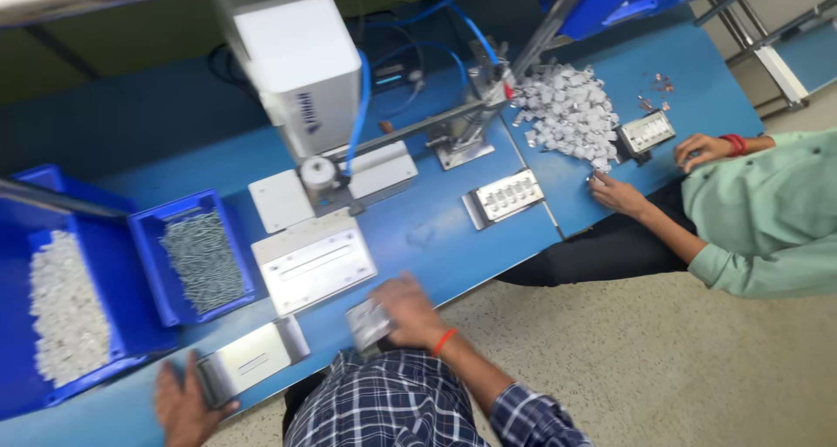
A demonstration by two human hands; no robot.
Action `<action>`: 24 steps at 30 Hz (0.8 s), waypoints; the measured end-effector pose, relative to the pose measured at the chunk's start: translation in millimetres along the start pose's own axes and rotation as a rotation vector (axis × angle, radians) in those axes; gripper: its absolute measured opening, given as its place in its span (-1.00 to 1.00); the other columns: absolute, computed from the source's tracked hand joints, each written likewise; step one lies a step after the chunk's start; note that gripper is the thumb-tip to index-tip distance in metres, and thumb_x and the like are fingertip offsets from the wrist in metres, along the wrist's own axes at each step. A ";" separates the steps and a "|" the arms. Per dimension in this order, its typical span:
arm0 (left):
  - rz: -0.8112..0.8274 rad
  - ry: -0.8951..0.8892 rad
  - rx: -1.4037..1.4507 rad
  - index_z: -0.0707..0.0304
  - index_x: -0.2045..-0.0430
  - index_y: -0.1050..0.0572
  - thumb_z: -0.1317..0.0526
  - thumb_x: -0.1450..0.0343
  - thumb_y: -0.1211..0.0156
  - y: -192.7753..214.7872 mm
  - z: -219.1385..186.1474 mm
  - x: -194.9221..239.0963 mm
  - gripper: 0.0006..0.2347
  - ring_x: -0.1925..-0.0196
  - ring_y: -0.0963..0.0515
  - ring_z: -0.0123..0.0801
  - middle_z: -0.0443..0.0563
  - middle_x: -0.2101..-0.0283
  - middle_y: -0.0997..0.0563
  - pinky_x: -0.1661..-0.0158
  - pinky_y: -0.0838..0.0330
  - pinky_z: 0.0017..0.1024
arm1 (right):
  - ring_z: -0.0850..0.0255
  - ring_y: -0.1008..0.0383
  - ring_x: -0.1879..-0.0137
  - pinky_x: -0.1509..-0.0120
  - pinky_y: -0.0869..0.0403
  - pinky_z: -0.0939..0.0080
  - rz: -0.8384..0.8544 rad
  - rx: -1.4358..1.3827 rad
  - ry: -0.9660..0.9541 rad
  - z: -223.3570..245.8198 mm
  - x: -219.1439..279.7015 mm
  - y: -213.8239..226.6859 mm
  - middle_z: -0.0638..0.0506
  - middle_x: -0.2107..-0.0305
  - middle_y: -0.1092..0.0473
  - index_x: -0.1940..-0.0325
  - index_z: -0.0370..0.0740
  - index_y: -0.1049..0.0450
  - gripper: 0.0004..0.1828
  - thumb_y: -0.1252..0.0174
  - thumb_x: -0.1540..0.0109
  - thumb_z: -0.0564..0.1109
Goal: The person places small white plastic components and metal fasteners into a metal fixture on a blue workbench, then positions the fixture under a machine and presses a button to activate it. The person repeats this cycle multiple times, handling components one at a time.
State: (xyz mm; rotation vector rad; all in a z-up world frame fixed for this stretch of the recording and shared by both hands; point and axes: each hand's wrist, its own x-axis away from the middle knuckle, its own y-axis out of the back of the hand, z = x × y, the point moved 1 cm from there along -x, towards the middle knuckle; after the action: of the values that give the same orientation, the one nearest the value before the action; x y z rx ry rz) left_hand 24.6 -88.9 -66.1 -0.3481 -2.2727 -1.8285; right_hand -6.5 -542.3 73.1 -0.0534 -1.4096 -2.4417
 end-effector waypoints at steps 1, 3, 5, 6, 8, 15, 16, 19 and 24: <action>0.029 0.103 -0.180 -0.14 -0.51 0.10 -0.27 0.28 -0.65 -0.8 -0.9 0.8 0.38 -0.60 0.20 0.30 0.51 -0.55 0.19 -0.38 0.12 0.23 | 0.06 -0.40 -0.23 -0.52 -0.14 -0.09 0.049 0.004 -0.106 -29.6 10.2 10.2 -0.07 -0.01 -0.48 -0.14 -0.16 -0.47 -0.26 -0.43 0.15 -0.21; -0.095 0.144 -0.084 -0.22 -0.49 0.10 -0.34 0.38 -0.49 1.9 -3.3 6.7 0.40 -0.58 0.21 0.38 0.55 -0.53 0.19 -0.38 0.17 0.37 | 0.11 -0.38 -0.25 -0.54 -0.14 -0.04 0.134 0.099 -0.270 -94.7 26.5 33.0 -0.05 -0.01 -0.47 -0.13 -0.16 -0.45 -0.32 -0.42 0.09 -0.23; -0.170 0.166 -0.045 -0.27 -0.51 0.11 -0.39 0.40 -0.36 5.3 -6.3 11.2 0.39 -0.57 0.21 0.42 0.57 -0.54 0.18 -0.38 0.17 0.41 | 0.06 -0.30 -0.35 -0.58 -0.01 -0.12 0.064 0.339 -0.289 -155.8 42.7 54.6 -0.09 -0.09 -0.43 -0.19 -0.14 -0.42 -0.34 -0.31 0.01 -0.34; -0.179 0.164 -0.051 -0.28 -0.54 0.12 -0.40 0.36 -0.32 4.4 -9.7 13.3 0.38 -0.57 0.19 0.42 0.57 -0.56 0.17 -0.38 0.14 0.40 | 0.00 -0.24 -0.41 -0.57 0.07 -0.19 -0.038 0.492 -0.245 -183.6 48.4 63.9 -0.11 -0.15 -0.40 -0.23 -0.13 -0.40 -0.27 -0.24 0.04 -0.43; -0.166 0.166 -0.084 -0.26 -0.55 0.14 -0.42 0.35 -0.31 2.4 -12.6 8.4 0.39 -0.56 0.20 0.46 0.58 -0.55 0.19 -0.35 0.13 0.41 | -0.02 -0.12 -0.47 -0.59 0.16 -0.19 0.092 0.651 -0.276 -233.5 60.6 74.6 -0.18 -0.27 -0.27 -0.34 -0.22 -0.29 -0.22 -0.20 -0.01 -0.39; -0.127 0.191 -0.197 -0.22 -0.54 0.17 -0.43 0.37 -0.37 -4.6 -12.2 0.4 0.42 -0.57 0.19 0.51 0.59 -0.53 0.21 -0.36 0.09 0.42 | 0.07 -0.11 -0.54 -0.64 0.02 -0.21 0.049 0.601 -0.455 -312.4 92.9 80.6 -0.03 -0.30 -0.27 -0.40 -0.09 -0.26 -0.26 -0.16 -0.11 -0.34; -0.110 0.200 -0.203 -0.22 -0.52 0.17 -0.44 0.38 -0.39 -0.9 -12.9 -1.4 0.43 -0.55 0.20 0.51 0.59 -0.51 0.21 -0.34 0.10 0.41 | 0.05 -0.11 -0.52 -0.61 0.01 -0.24 0.021 0.624 -0.462 -318.0 92.1 79.8 -0.05 -0.31 -0.25 -0.39 -0.08 -0.27 -0.25 -0.16 -0.10 -0.35; 0.012 0.261 -0.284 -0.23 -0.53 0.14 -0.45 0.35 -0.45 12.6 -21.7 -2.7 0.43 -0.57 0.14 0.44 0.53 -0.53 0.14 -0.35 -0.06 0.31 | 0.00 -0.13 -0.50 -0.53 -0.08 -0.23 -0.099 0.601 -0.498 -332.3 93.7 72.9 -0.08 -0.30 -0.25 -0.38 -0.06 -0.29 -0.27 -0.13 -0.10 -0.36; 0.068 0.219 -0.283 -0.11 -0.50 0.08 -0.50 0.39 -0.49 32.0 -30.6 -1.2 0.45 -0.50 0.04 0.55 0.61 -0.48 0.07 -0.32 -0.23 0.20 | -0.04 -0.23 -0.44 -0.46 -0.25 -0.14 -0.312 0.547 -0.510 -325.9 103.4 64.9 -0.12 -0.32 -0.28 -0.37 -0.07 -0.33 -0.36 -0.11 -0.19 -0.33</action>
State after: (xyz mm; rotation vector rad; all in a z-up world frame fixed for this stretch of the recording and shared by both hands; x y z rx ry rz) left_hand 35.9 -112.3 -30.2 -0.2495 -1.8422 -2.0439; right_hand -44.4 -875.5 -19.9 -0.3749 -2.4302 -2.2636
